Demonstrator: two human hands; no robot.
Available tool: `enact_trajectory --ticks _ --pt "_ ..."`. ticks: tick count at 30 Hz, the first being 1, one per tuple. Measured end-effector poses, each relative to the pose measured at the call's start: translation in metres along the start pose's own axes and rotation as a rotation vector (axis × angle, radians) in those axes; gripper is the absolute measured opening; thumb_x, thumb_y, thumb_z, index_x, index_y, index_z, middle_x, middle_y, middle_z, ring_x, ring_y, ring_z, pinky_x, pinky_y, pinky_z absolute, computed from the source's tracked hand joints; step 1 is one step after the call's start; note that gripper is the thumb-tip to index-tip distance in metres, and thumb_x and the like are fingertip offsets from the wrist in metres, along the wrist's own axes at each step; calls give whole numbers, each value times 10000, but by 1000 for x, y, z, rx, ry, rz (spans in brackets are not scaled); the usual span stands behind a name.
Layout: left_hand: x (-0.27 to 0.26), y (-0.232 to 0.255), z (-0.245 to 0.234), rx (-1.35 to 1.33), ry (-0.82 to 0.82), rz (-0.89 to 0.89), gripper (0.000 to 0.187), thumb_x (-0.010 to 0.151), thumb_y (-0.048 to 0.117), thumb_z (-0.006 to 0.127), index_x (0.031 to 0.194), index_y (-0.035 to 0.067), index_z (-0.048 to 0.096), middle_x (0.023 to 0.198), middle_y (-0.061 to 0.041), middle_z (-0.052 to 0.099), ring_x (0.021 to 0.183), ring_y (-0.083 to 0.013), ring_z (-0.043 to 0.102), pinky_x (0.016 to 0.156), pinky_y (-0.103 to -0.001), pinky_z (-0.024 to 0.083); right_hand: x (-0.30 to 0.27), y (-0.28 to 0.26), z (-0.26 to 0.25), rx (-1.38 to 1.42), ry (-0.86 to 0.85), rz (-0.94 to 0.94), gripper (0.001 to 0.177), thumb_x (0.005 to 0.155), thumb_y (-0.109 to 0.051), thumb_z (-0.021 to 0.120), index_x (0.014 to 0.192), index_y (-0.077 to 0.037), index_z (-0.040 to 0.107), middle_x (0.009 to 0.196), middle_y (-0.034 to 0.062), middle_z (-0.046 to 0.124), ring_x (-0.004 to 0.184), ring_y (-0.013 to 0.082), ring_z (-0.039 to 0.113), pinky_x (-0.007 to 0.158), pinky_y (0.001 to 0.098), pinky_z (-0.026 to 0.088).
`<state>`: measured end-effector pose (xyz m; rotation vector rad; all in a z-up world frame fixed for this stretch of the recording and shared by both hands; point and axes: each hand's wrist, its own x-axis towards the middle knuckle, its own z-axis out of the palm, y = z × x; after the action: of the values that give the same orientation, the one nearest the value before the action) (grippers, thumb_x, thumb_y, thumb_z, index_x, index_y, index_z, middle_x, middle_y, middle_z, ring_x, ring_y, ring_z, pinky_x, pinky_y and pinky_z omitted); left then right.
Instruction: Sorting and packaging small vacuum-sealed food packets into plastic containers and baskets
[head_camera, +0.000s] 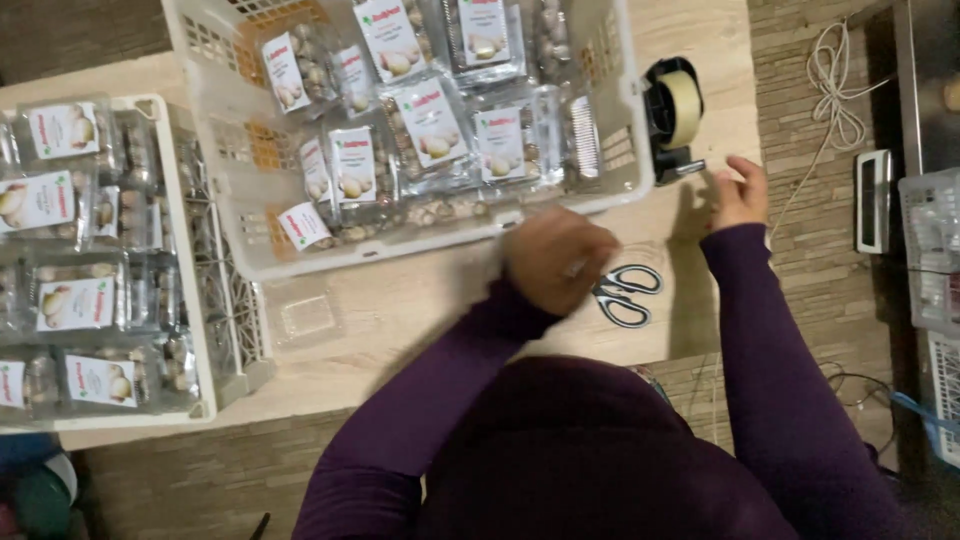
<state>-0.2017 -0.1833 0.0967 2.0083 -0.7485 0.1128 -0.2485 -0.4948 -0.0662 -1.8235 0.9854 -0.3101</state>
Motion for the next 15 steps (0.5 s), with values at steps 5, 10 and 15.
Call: enact_trajectory --ticks 5,10,15 --pt "-31 -34 173 -172 -114 -370 112 963 358 636 1030 274 670 763 43 646 787 -225 691 721 -350 568 77 48 20 -212 -265 -125 227 1073 -339 641 1235 -203 722 1038 128 695 952 278 664 809 417 545" --pt "22 -21 204 -129 -305 -809 518 934 426 618 1396 221 504 1035 -13 720 1096 -271 699 999 -448 532 88 46 30 -294 -384 32 213 999 -462 658 1120 -318 759 974 17 716 893 184 670 800 361 561" --pt "39 -30 223 -26 -403 -957 513 994 517 489 1470 334 430 1269 54 730 1213 -211 695 1052 -425 536 76 9 22 -318 -465 124 230 940 -504 719 1085 -336 780 937 62 707 827 194 678 643 374 608"
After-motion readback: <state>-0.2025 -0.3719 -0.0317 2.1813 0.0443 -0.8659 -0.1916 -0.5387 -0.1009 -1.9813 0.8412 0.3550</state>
